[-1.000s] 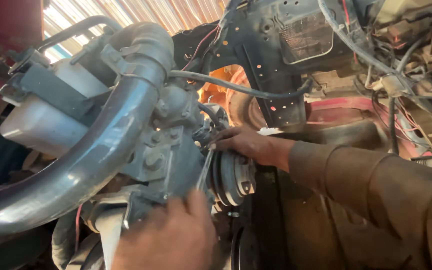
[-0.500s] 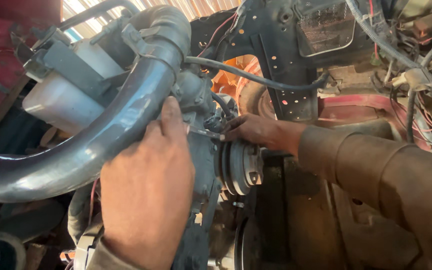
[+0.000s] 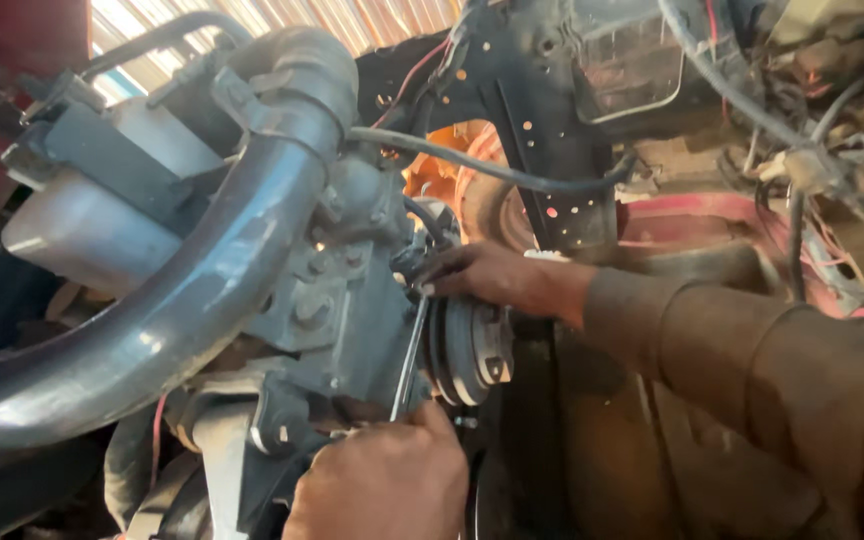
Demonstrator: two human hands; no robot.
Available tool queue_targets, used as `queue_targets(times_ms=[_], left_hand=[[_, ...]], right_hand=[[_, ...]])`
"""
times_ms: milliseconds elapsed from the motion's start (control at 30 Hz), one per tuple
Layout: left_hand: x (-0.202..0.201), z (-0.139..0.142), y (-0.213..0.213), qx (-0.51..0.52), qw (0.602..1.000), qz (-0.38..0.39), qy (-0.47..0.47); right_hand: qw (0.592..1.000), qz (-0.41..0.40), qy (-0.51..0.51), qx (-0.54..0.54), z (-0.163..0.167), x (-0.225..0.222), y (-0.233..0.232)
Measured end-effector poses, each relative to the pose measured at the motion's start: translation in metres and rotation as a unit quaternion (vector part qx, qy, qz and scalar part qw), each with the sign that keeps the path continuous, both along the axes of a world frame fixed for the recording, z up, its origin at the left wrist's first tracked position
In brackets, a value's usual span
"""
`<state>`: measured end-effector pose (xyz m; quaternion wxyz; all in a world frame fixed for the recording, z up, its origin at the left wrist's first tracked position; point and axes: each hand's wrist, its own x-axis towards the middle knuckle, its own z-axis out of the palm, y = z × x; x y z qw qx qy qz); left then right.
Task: The person uses a wrench to tighten bolts on a car engine component, likely the alternator or a bracket, while holding a hose with the other hand. The hands repeatedly adjust the wrench and reposition the hose throughout the clip.
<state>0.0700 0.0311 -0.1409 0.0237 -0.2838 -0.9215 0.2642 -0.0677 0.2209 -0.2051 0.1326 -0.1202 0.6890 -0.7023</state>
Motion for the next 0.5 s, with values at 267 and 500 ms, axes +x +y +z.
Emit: queue_targets(times_ms=[267,500], left_hand=[[-0.011,0.070,-0.008,0.002,0.982,-0.037,0.186],[-0.011,0.098,0.009,0.109,0.933,-0.087,0.332]], right_hand=[[0.996,-0.079,-0.048,-0.007,0.001,0.013,-0.001],[0.996,-0.062,-0.068,0.013,0.000,0.004,-0.002]])
